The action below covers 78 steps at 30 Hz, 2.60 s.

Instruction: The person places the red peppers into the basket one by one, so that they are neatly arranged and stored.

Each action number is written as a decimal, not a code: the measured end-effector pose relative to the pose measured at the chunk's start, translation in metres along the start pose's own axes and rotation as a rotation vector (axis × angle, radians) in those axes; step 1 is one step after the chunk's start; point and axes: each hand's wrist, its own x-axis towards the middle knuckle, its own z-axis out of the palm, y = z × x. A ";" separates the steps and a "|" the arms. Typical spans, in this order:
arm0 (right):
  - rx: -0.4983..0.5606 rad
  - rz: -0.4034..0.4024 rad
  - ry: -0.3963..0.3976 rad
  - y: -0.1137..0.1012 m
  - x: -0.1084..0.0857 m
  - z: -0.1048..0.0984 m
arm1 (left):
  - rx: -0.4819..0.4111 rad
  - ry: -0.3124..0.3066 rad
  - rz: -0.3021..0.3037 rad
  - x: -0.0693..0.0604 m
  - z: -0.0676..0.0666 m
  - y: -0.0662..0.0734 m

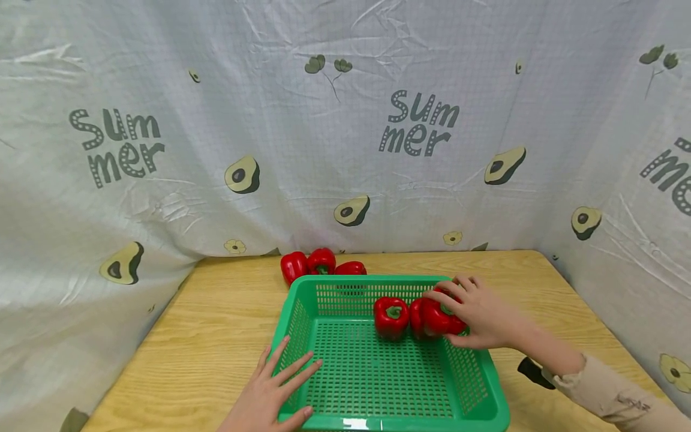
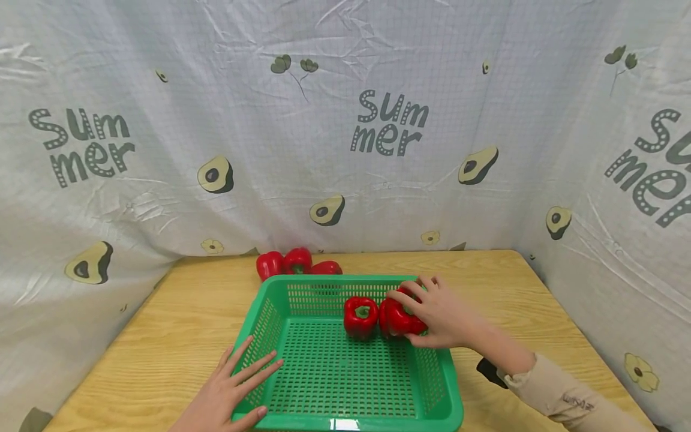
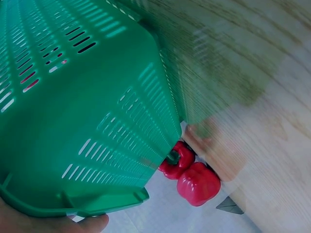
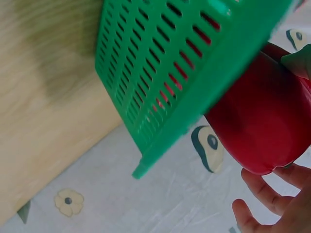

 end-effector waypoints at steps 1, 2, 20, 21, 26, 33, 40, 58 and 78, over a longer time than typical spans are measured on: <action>0.004 -0.006 0.003 -0.002 -0.001 0.001 | 0.002 0.002 0.002 0.000 0.000 0.000; 0.006 -0.013 0.006 -0.003 -0.002 0.001 | 0.002 0.004 0.006 -0.001 0.000 0.000; 0.068 -0.032 -0.181 -0.029 -0.012 0.006 | -0.007 0.015 0.010 -0.001 0.000 0.000; 0.069 -0.029 -0.197 -0.030 -0.012 0.007 | -0.007 0.013 0.008 -0.001 0.000 0.000; 0.062 -0.015 -0.249 -0.031 -0.011 0.011 | -0.014 0.008 0.002 -0.001 -0.001 0.001; 0.061 -0.004 -0.288 -0.034 -0.009 0.013 | 0.007 0.001 0.015 -0.002 -0.001 0.000; 0.126 0.051 -0.379 -0.040 -0.007 0.017 | 0.021 0.002 0.038 -0.001 -0.001 -0.001; 0.188 0.068 -0.398 -0.040 -0.007 0.024 | 0.026 0.010 0.033 0.001 -0.001 0.000; 0.244 0.024 -0.244 -0.035 -0.019 0.015 | 0.049 0.029 0.037 0.000 0.002 0.001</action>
